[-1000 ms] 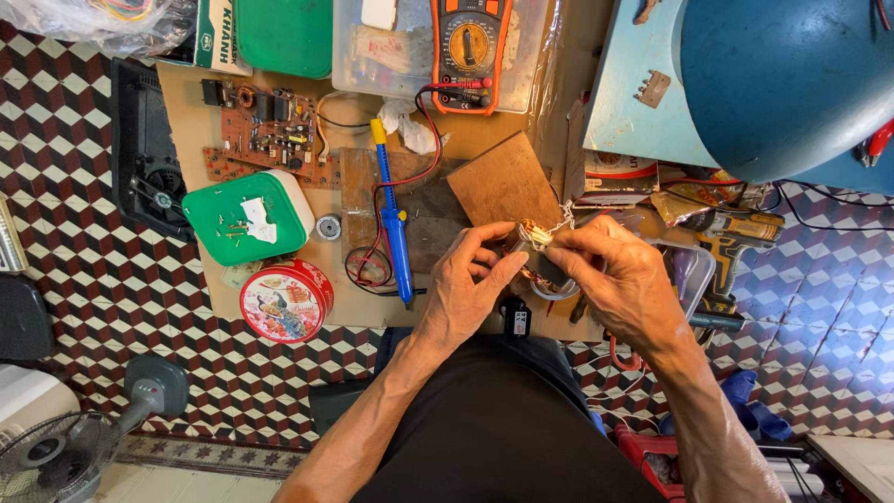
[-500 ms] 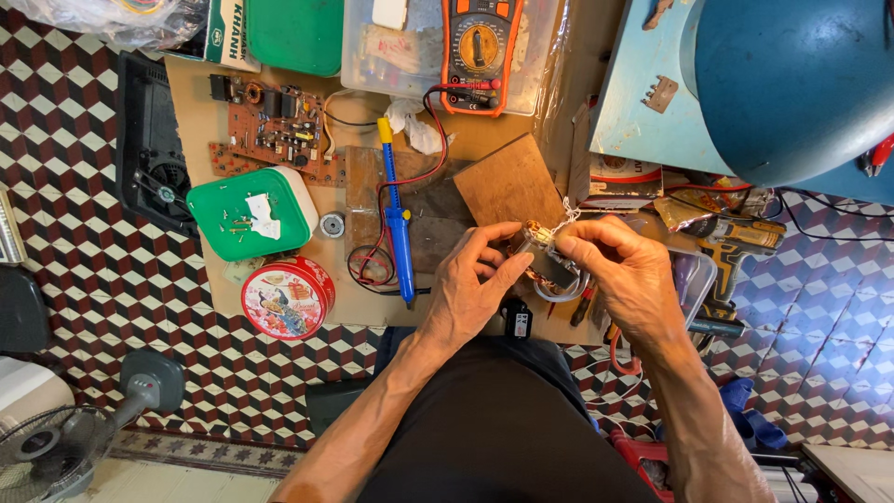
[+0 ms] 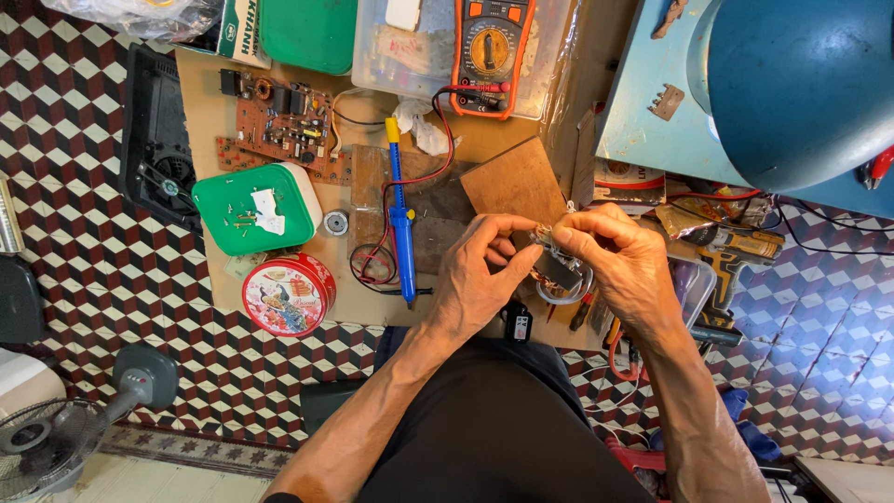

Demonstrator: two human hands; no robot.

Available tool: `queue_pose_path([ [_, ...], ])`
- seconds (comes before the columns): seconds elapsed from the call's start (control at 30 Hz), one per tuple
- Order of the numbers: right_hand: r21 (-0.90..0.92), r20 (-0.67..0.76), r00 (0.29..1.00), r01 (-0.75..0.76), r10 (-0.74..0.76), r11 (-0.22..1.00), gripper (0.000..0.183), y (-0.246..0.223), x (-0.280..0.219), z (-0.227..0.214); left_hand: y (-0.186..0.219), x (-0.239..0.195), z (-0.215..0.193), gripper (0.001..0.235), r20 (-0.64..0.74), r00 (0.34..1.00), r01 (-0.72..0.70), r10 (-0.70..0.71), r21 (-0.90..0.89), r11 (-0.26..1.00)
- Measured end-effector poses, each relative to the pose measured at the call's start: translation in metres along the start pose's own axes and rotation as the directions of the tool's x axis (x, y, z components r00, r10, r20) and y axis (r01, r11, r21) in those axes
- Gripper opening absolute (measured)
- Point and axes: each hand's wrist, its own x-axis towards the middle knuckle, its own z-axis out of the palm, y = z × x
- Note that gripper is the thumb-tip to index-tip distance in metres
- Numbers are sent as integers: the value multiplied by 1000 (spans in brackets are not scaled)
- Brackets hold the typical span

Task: The person manipulates a small electrical component, likely a motor or transformer, using both hands to adjust and wrap wires around it. The person repeatedly handles the component, twisting and securing wires without using visible tools.

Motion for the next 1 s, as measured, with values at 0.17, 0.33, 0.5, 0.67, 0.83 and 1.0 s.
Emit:
queue_pose_path([
  [0.17,-6,-13,1000,-6,6,1000,19,0,2,6,-4,4,2,28,20,990,141,-141,-258,956],
  [0.33,14,-16,1000,5,-5,1000,18,-3,2,8,-11,12,-3,27,39,987,158,-154,-340,927],
  [0.5,15,-17,1000,27,-27,1000,18,-2,4,10,-19,18,-3,25,94,987,154,-127,-388,909],
  [0.67,-26,-14,999,44,-44,999,18,-2,6,13,-19,20,-5,22,73,985,169,-155,-267,949],
  [0.83,-52,-48,997,55,-58,997,22,-5,4,9,-2,26,-18,18,20,999,-46,48,-73,996],
  [1.0,-219,-166,959,189,-228,957,20,-21,-1,3,21,43,-35,16,21,987,-161,160,142,977],
])
